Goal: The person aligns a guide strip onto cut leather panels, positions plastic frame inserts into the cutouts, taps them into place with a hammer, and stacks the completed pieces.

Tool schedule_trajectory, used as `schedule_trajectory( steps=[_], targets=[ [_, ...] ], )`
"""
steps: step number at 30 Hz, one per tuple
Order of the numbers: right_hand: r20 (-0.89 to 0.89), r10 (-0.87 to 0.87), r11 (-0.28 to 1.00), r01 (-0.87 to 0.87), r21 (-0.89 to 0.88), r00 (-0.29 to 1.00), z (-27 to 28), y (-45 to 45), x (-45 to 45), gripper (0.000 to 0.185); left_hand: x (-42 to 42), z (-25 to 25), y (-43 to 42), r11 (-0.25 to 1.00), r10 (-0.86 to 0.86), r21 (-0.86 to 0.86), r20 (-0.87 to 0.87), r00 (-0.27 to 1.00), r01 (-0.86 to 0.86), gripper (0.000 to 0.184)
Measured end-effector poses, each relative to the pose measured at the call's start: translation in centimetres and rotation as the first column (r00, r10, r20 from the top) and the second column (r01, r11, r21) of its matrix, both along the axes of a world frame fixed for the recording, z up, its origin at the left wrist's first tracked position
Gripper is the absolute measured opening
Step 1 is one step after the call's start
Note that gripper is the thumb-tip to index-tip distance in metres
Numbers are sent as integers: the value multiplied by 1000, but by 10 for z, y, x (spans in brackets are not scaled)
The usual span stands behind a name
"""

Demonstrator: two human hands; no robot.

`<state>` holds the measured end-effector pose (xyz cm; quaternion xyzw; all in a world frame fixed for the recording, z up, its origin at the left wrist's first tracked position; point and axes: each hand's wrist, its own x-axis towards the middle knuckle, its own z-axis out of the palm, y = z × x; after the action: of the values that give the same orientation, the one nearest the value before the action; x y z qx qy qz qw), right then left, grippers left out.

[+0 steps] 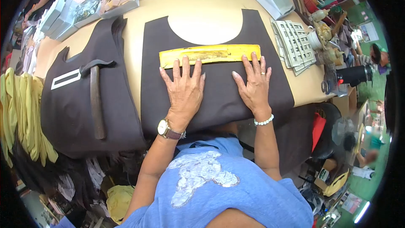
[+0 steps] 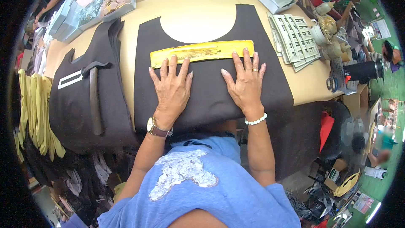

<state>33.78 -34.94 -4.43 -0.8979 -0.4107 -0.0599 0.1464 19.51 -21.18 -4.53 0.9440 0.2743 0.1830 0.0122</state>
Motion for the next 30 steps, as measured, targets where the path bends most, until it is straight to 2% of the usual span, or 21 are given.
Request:
schedule_trajectory(
  steps=[8,9,12,13,14,15,16,17,20,23,26,29,30],
  targets=[
    [3,-19,999,19,-28,1000,22,9,8,44,11,16,5,996,-52,64,-108,993,59,37],
    [10,12,999,-12,38,1000,23,9,13,37,13,17,7,987,-67,140,-106,992,81,35],
    [-269,76,996,-58,73,960,39,0,51,32,18,24,10,991,-83,86,-174,981,99,34],
    [-231,61,962,4,272,971,27,-6,68,28,19,27,12,986,-101,112,-168,981,121,31],
    [-75,2,931,26,364,997,20,-13,86,25,21,30,13,990,-112,62,-191,975,126,30],
    [-10,-76,915,74,396,997,26,-21,98,20,22,34,14,992,-120,11,-216,969,126,29],
    [83,-154,927,116,356,985,23,-33,118,17,22,37,17,992,-127,-40,-243,962,121,28],
    [140,-228,906,157,394,964,20,-44,130,16,22,37,21,986,-163,-19,-228,960,163,26],
    [125,-363,890,304,338,923,28,-61,141,17,24,42,30,974,-226,-61,-266,937,217,27],
    [112,-431,878,388,281,895,35,-63,137,18,31,49,46,943,-323,-195,-347,880,269,28],
    [130,-409,889,362,280,903,36,-50,149,19,37,69,62,914,-397,-277,-451,799,298,29],
    [200,-292,920,219,324,935,30,-23,179,20,39,67,85,868,-472,-379,-428,771,320,27],
    [218,-307,927,239,290,926,30,-14,186,21,40,66,90,852,-493,-405,-409,768,331,27]
  ],
)
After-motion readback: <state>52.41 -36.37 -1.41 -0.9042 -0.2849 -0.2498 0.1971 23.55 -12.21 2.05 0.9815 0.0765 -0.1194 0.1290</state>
